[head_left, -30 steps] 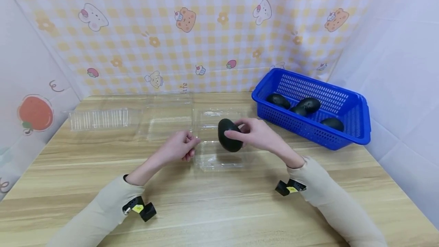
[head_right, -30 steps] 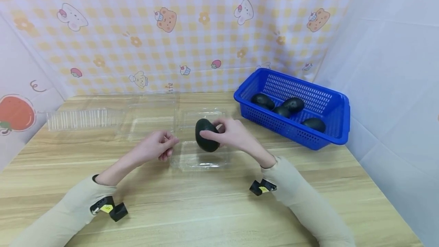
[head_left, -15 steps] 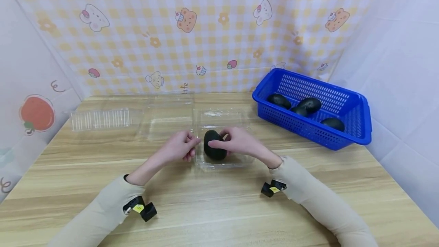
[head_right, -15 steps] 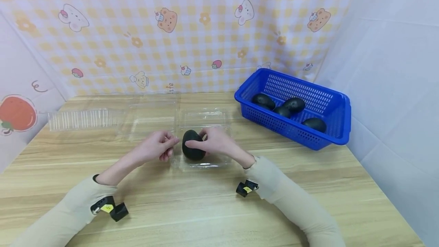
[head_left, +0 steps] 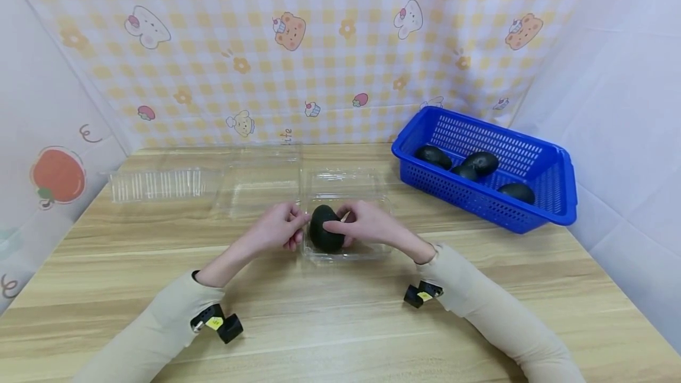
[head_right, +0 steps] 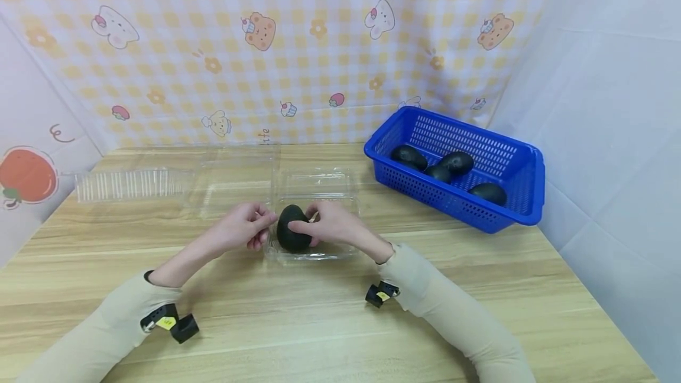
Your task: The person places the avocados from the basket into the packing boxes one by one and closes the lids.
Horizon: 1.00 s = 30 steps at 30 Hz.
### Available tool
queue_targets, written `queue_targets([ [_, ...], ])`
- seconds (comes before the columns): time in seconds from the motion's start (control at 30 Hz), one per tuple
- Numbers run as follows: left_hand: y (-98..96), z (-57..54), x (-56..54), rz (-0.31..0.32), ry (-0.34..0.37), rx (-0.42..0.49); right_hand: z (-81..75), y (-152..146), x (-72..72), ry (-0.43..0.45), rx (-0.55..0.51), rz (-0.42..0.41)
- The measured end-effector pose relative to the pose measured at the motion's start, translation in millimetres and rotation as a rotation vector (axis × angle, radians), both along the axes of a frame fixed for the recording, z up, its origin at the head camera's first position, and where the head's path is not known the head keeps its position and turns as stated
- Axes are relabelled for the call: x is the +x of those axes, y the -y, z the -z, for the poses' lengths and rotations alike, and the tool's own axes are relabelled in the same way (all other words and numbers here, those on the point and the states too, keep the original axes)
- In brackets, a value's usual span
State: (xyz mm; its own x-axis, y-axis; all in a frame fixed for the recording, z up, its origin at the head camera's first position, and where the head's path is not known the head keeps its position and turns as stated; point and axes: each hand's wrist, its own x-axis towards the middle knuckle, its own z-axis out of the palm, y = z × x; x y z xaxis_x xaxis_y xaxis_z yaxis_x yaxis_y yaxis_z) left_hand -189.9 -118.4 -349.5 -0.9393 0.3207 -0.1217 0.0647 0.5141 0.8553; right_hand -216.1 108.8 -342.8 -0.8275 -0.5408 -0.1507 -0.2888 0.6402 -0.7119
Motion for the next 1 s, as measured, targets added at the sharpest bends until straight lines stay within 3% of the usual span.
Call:
queue_targets([
  [0.37, 0.1, 1.4, 0.1, 0.001, -0.01, 0.005, -13.0, -13.5, 0.5, -0.059, -0.063, 0.002],
  [0.63, 1.2, 0.8, 1.2, 0.001, -0.009, 0.012, -35.8, -36.3, -3.7, -0.273, -0.062, 0.009],
  [1.0, 2.0, 1.2, 2.2, 0.008, -0.024, 0.0, -62.4, -81.1, -16.4, -0.365, -0.007, 0.112],
])
